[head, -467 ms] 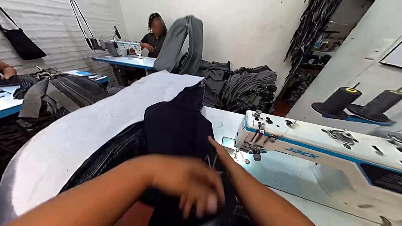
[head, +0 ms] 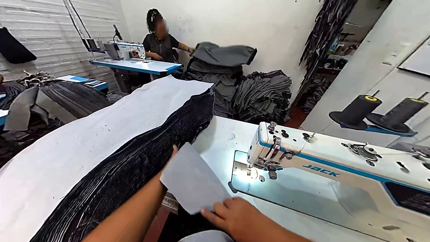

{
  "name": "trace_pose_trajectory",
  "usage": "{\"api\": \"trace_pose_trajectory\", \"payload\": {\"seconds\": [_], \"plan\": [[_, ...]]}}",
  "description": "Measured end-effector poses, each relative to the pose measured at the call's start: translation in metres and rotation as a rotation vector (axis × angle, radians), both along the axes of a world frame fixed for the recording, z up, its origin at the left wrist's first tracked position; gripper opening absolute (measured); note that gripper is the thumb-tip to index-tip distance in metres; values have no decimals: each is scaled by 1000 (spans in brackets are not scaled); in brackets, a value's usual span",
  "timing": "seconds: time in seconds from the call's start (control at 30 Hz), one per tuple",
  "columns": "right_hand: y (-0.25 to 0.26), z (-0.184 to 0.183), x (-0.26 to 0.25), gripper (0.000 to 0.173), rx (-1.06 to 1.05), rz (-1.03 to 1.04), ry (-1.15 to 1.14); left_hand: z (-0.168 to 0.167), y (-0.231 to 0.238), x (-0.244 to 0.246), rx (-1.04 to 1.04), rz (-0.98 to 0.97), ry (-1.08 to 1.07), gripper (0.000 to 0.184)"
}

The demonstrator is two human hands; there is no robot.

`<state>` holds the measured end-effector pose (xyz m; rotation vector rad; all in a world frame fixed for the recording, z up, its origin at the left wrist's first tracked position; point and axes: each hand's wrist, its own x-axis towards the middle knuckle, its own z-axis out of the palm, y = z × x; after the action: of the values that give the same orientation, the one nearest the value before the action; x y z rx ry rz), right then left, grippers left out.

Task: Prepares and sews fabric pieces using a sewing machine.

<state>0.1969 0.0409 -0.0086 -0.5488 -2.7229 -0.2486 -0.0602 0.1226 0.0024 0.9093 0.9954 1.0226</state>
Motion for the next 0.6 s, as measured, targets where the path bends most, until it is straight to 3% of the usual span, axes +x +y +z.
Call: {"api": "trace_pose_trajectory", "payload": {"seconds": [0.07,0.17,0.23,0.3,0.33,0.37,0.4,0.43,0.47,0.53,0.6], "plan": [[-7,-9,14,38,80,8,0,24,13,-2,17,-146,183,89],[-11,-15,29,33,91,48,57,63,21,9,232,-435,617,16],[-7,-8,36,29,-17,32,245,86,13,26,424,-529,880,13],[16,12,36,65,-202,-105,529,105,2,38,683,-535,935,20],[30,25,35,84,-404,-138,618,109,0,43,872,-501,918,24],[41,39,33,91,-689,-145,656,110,0,48,1096,-452,877,27],[45,47,29,82,-970,-151,677,113,3,52,1311,-397,843,30],[43,51,23,58,-1199,-173,685,120,5,55,1442,-366,823,31],[37,51,18,45,-1377,-177,665,130,7,53,1479,-367,819,31],[20,38,13,35,-1526,-128,654,144,6,44,1335,-381,839,26],[12,20,19,32,-1462,-159,565,151,3,36,1123,-391,937,25]]}}
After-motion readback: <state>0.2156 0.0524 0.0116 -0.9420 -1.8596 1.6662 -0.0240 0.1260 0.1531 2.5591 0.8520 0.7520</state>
